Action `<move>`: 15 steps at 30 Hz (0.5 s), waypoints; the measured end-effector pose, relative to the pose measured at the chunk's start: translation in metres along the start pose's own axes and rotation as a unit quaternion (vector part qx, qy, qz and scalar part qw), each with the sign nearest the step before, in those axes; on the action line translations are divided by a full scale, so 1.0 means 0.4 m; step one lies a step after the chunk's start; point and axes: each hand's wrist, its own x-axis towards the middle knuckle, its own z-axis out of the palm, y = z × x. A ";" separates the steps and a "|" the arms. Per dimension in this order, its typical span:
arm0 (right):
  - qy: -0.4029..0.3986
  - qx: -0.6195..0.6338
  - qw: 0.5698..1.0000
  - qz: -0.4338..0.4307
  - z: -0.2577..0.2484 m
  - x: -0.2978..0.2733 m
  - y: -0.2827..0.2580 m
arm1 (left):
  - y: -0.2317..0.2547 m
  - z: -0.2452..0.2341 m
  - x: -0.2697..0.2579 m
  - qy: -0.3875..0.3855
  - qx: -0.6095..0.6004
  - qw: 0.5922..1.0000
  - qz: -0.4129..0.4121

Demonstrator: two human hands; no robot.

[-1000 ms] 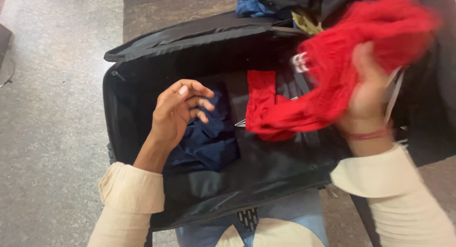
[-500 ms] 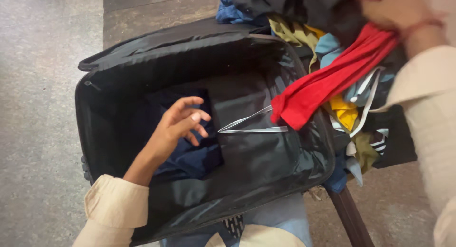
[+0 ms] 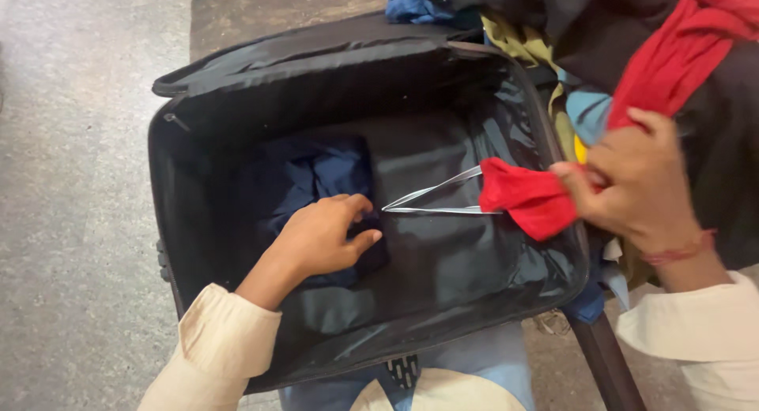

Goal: The person places a blue garment into a black suitcase, followed by black trousers and a red item, then folds the lid down and pulls the zipper to close it.

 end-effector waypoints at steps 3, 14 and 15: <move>-0.215 -0.258 0.930 0.152 -0.027 -0.037 0.057 | -0.024 0.008 0.000 -0.017 0.076 0.997 0.011; -0.284 -0.423 0.855 0.101 0.011 -0.089 0.055 | -0.038 -0.004 0.000 -0.099 0.227 0.963 -0.102; -0.284 -0.423 0.855 0.098 -0.005 -0.092 0.050 | -0.043 -0.008 -0.003 -0.084 0.246 0.957 -0.127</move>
